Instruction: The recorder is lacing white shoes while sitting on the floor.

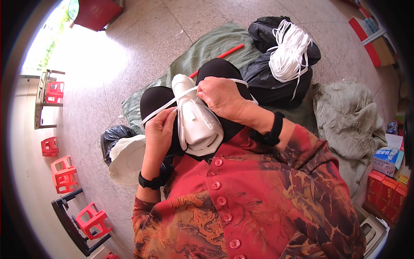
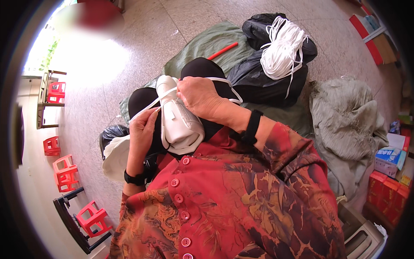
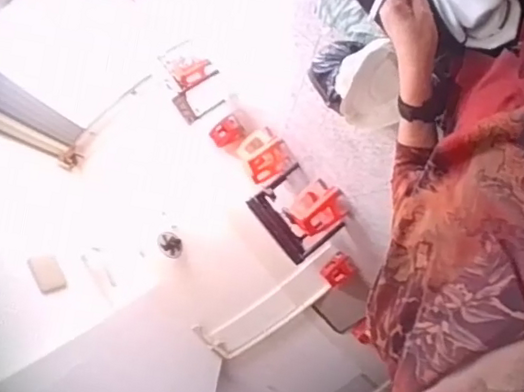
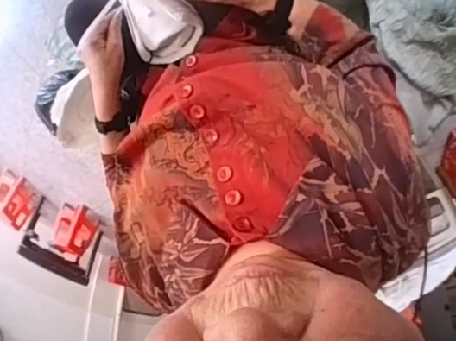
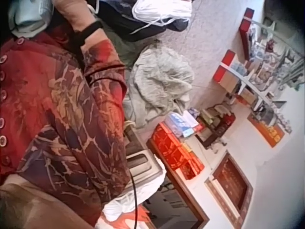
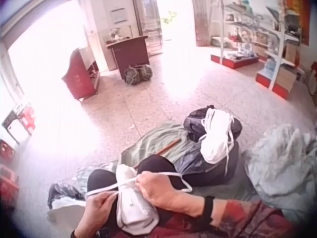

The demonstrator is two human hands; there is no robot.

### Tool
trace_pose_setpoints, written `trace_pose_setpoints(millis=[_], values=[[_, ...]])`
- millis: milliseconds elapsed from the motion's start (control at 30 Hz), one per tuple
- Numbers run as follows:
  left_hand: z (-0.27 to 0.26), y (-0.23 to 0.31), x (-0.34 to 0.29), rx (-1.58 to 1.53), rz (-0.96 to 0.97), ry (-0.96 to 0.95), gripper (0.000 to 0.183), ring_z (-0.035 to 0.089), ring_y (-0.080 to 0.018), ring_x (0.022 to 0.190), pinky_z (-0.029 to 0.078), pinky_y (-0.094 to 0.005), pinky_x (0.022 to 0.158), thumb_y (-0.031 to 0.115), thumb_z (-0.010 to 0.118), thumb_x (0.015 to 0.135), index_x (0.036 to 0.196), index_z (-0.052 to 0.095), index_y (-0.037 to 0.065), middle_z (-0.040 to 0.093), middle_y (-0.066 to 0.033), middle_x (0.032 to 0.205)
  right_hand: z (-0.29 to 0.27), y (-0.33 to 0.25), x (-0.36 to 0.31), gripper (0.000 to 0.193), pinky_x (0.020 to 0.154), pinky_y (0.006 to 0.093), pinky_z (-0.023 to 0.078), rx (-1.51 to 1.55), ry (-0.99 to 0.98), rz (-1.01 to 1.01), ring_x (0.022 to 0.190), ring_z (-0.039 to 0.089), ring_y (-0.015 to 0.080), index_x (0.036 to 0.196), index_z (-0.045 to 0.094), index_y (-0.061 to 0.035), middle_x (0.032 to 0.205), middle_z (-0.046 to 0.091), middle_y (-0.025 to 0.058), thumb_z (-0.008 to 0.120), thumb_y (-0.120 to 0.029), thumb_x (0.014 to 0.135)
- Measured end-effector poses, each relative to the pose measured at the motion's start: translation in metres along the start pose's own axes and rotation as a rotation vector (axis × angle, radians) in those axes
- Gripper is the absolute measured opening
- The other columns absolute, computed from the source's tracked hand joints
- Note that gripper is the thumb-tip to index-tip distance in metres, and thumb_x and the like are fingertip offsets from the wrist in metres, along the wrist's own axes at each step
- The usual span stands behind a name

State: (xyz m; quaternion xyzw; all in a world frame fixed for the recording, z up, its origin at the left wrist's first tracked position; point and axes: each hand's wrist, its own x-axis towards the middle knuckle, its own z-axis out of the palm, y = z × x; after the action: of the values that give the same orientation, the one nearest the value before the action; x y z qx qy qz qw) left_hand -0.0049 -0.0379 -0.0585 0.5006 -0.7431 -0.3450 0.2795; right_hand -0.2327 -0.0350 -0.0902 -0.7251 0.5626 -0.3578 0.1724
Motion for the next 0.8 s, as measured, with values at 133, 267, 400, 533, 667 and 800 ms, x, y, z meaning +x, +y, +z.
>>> trace_pose_setpoints(millis=[133,267,400,533,667,800], values=[[-0.003,-0.001,-0.001,-0.096,-0.173,-0.027,0.017,0.056,-0.0062,0.063,0.045,-0.023,0.059,0.009,0.063,0.094,0.105,0.072,-0.001,0.063,-0.0019,0.07,-0.002,-0.005,-0.001,0.011,0.071,0.0442,0.05,-0.03,-0.03,0.002,0.08,0.063,0.0344,0.088,0.064,-0.005,0.082,0.062,0.0136,0.061,-0.015,0.089],[-0.002,0.003,0.001,-0.164,-0.2,0.008,0.014,0.055,-0.0059,0.061,0.044,-0.0222,0.058,0.007,0.063,0.093,0.101,0.071,-0.001,0.063,-0.0009,0.07,0.006,-0.003,-0.003,0.011,0.07,0.0449,0.049,-0.029,-0.034,-0.005,0.078,0.063,0.0347,0.087,0.062,-0.0042,0.082,0.061,0.0141,0.06,-0.014,0.089],[0.001,-0.005,0.002,-0.165,-0.14,0.055,0.013,0.046,-0.0013,0.055,0.035,-0.0192,0.048,0.007,0.061,0.095,0.103,0.071,0.002,0.057,0.004,0.065,0.007,-0.003,-0.003,0.012,0.068,0.0442,0.051,-0.033,-0.068,-0.121,0.077,0.064,0.0351,0.088,0.059,-0.0018,0.083,0.061,0.0159,0.061,-0.014,0.088],[-0.001,-0.005,0.004,-0.075,-0.085,0.076,0.009,0.052,-0.0052,0.061,0.043,-0.0219,0.057,0.004,0.061,0.093,0.097,0.068,0.0,0.057,0.0003,0.067,0.008,-0.005,-0.002,0.011,0.068,0.0442,0.051,-0.066,-0.091,-0.144,0.077,0.063,0.0351,0.088,0.059,-0.0027,0.084,0.06,0.0154,0.06,-0.014,0.089],[-0.005,-0.009,0.006,0.024,0.032,0.058,0.005,0.057,-0.0119,0.07,0.045,-0.0271,0.064,0.002,0.06,0.091,0.091,0.063,-0.002,0.061,-0.0063,0.079,0.002,-0.006,0.0,0.011,0.069,0.0448,0.047,-0.004,-0.128,-0.063,0.078,0.061,0.0357,0.087,0.06,-0.0035,0.082,0.06,0.0149,0.06,-0.014,0.09],[-0.008,-0.003,0.008,0.089,0.12,0.026,0.003,0.059,-0.0289,0.069,0.046,-0.0354,0.064,0.002,0.059,0.089,0.089,0.061,-0.001,0.059,-0.0158,0.08,0.002,-0.006,0.002,0.012,0.07,0.0454,0.049,-0.028,-0.123,-0.086,0.08,0.062,0.0342,0.087,0.061,-0.0053,0.083,0.061,0.0134,0.06,-0.017,0.09]])
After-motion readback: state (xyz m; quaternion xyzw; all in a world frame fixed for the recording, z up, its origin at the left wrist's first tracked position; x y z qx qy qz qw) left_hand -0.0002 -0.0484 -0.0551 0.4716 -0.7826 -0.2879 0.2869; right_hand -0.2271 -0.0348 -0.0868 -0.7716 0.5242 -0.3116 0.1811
